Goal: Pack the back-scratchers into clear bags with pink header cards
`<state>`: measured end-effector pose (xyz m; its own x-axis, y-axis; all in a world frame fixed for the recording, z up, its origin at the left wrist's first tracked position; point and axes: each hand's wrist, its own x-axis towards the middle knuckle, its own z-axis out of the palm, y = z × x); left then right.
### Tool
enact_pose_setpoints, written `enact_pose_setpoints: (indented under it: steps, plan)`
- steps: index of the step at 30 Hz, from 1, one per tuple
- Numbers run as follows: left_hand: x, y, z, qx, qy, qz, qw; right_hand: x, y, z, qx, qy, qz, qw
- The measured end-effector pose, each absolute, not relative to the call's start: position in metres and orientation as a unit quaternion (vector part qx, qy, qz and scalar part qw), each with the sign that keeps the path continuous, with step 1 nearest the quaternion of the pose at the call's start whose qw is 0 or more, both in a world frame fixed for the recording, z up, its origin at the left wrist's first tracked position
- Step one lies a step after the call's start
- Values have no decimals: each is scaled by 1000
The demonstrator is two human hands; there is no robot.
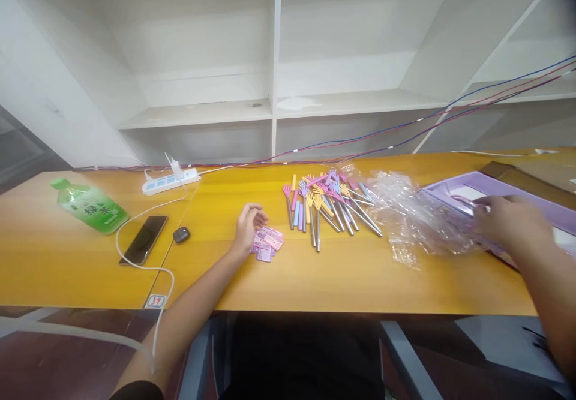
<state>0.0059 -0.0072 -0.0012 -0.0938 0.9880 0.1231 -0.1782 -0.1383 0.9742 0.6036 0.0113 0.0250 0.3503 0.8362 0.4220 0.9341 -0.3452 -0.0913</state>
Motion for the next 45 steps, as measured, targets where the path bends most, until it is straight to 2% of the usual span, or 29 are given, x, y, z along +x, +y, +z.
enact_pose_setpoints:
  steps: [2,10,18,23,28,30,45]
  plan:
    - [7,-7,-2,466,447,589,485,561,17,34,-808,-560,-96,152]
    - [6,-6,-1,492,445,572,482,381,37,63,-685,-696,10,217]
    - [7,-7,-4,525,446,548,475,256,42,41,-645,-749,54,143]
    - [6,-7,-7,570,469,514,437,240,37,20,-640,-746,49,177]
    - [5,-9,-4,735,498,389,248,249,36,5,-637,-740,27,214]
    - [7,-10,-4,765,489,359,217,250,37,1,-639,-738,21,216]
    - [12,-13,-4,787,472,331,219,211,46,-11,-593,-785,-51,170]
